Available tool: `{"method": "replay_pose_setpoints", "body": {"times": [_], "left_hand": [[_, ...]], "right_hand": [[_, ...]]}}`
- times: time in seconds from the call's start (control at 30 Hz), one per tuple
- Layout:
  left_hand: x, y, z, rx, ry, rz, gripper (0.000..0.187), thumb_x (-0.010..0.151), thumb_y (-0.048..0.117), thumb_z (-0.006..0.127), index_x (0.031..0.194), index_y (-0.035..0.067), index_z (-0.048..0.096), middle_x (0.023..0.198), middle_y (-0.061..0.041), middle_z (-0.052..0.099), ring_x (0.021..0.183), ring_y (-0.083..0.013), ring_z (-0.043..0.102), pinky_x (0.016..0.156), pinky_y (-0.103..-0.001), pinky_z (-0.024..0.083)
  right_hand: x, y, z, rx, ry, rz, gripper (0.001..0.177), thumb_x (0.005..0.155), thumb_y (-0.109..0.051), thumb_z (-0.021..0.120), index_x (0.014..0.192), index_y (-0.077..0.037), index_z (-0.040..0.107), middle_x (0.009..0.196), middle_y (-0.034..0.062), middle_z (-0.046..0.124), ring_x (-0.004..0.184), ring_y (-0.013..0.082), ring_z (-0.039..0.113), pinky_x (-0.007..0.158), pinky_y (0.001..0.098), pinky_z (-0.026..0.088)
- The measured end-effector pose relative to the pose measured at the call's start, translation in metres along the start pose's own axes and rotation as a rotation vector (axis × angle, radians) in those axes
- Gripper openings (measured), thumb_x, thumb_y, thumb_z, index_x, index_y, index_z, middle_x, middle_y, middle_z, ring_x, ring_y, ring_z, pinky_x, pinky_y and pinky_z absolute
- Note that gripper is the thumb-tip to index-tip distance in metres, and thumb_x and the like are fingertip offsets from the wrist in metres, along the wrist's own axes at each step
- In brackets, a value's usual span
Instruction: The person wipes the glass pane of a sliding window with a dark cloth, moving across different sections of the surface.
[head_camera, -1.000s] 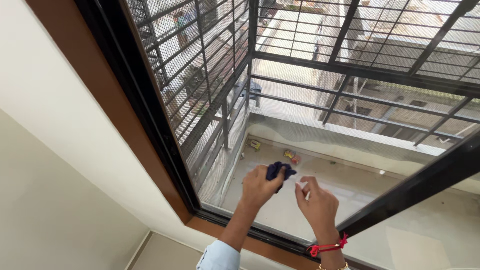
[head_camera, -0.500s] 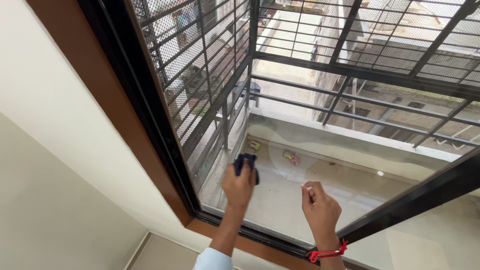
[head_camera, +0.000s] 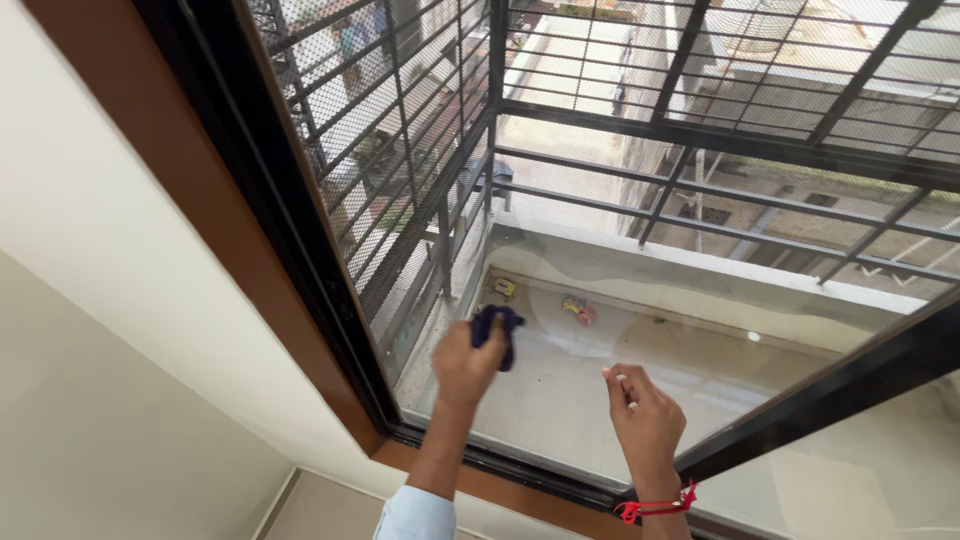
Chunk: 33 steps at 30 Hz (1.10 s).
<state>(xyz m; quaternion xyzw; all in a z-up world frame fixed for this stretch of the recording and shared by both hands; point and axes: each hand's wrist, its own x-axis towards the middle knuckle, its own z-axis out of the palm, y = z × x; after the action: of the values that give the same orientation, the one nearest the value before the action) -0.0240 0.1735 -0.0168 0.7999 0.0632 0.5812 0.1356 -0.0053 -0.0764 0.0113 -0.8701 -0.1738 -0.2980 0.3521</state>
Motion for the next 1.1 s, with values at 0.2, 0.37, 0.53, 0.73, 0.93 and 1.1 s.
{"method": "replay_pose_setpoints", "body": {"times": [0.2, 0.37, 0.53, 0.73, 0.93, 1.1], "left_hand": [[0.0, 0.003, -0.003, 0.086, 0.084, 0.046, 0.031, 0.078, 0.019, 0.084, 0.106, 0.011, 0.076, 0.085, -0.014, 0.058, 0.063, -0.0275, 0.06, 0.047, -0.039, 0.046], [-0.003, 0.043, 0.008, 0.015, 0.085, 0.154, 0.032, 0.081, 0.018, 0.08, 0.112, 0.015, 0.074, 0.093, -0.015, 0.062, 0.069, -0.0292, 0.062, 0.052, -0.04, 0.049], [-0.008, 0.018, 0.014, -0.004, 0.033, 0.306, 0.018, 0.09, 0.016, 0.079, 0.107, 0.019, 0.074, 0.093, -0.01, 0.061, 0.072, -0.029, 0.064, 0.056, -0.042, 0.049], [-0.014, -0.043, 0.004, 0.122, -0.121, -0.032, 0.014, 0.087, 0.03, 0.081, 0.09, 0.018, 0.074, 0.084, -0.009, 0.061, 0.067, -0.0304, 0.063, 0.055, -0.047, 0.049], [-0.006, -0.051, -0.011, 0.141, 0.019, -0.146, 0.035, 0.082, 0.025, 0.082, 0.115, 0.012, 0.075, 0.1, -0.016, 0.062, 0.077, -0.0341, 0.065, 0.06, -0.044, 0.052], [-0.004, 0.005, 0.004, 0.032, 0.008, -0.12, 0.033, 0.084, 0.021, 0.082, 0.117, 0.016, 0.075, 0.099, -0.013, 0.063, 0.073, -0.0295, 0.063, 0.059, -0.042, 0.052]], "right_hand": [[0.0, 0.0, 0.004, 0.017, 0.013, -0.008, 0.013, 0.092, -0.027, 0.073, 0.092, -0.017, 0.066, 0.063, -0.0007, 0.067, 0.052, 0.0177, 0.064, 0.049, 0.0329, 0.044], [-0.002, -0.002, 0.006, 0.03, 0.045, -0.077, 0.011, 0.095, -0.023, 0.072, 0.093, -0.016, 0.065, 0.06, -0.0003, 0.062, 0.053, 0.0176, 0.062, 0.058, 0.0335, 0.045], [-0.001, -0.004, 0.002, 0.014, 0.029, -0.065, 0.01, 0.095, -0.021, 0.073, 0.095, -0.015, 0.065, 0.061, 0.0, 0.062, 0.053, 0.0182, 0.062, 0.058, 0.0339, 0.045], [-0.003, -0.009, -0.001, 0.008, -0.043, -0.002, 0.019, 0.09, -0.021, 0.077, 0.102, -0.014, 0.065, 0.064, -0.003, 0.067, 0.053, 0.0155, 0.064, 0.06, 0.0313, 0.048], [-0.001, -0.018, 0.002, 0.166, -0.026, -0.138, 0.025, 0.088, -0.018, 0.078, 0.107, -0.012, 0.062, 0.068, -0.0051, 0.069, 0.06, 0.0114, 0.067, 0.073, 0.031, 0.049], [0.004, -0.034, 0.01, 0.186, -0.039, -0.176, 0.028, 0.086, -0.018, 0.079, 0.108, -0.013, 0.062, 0.074, -0.0066, 0.071, 0.063, 0.0097, 0.069, 0.073, 0.0306, 0.048]]}}
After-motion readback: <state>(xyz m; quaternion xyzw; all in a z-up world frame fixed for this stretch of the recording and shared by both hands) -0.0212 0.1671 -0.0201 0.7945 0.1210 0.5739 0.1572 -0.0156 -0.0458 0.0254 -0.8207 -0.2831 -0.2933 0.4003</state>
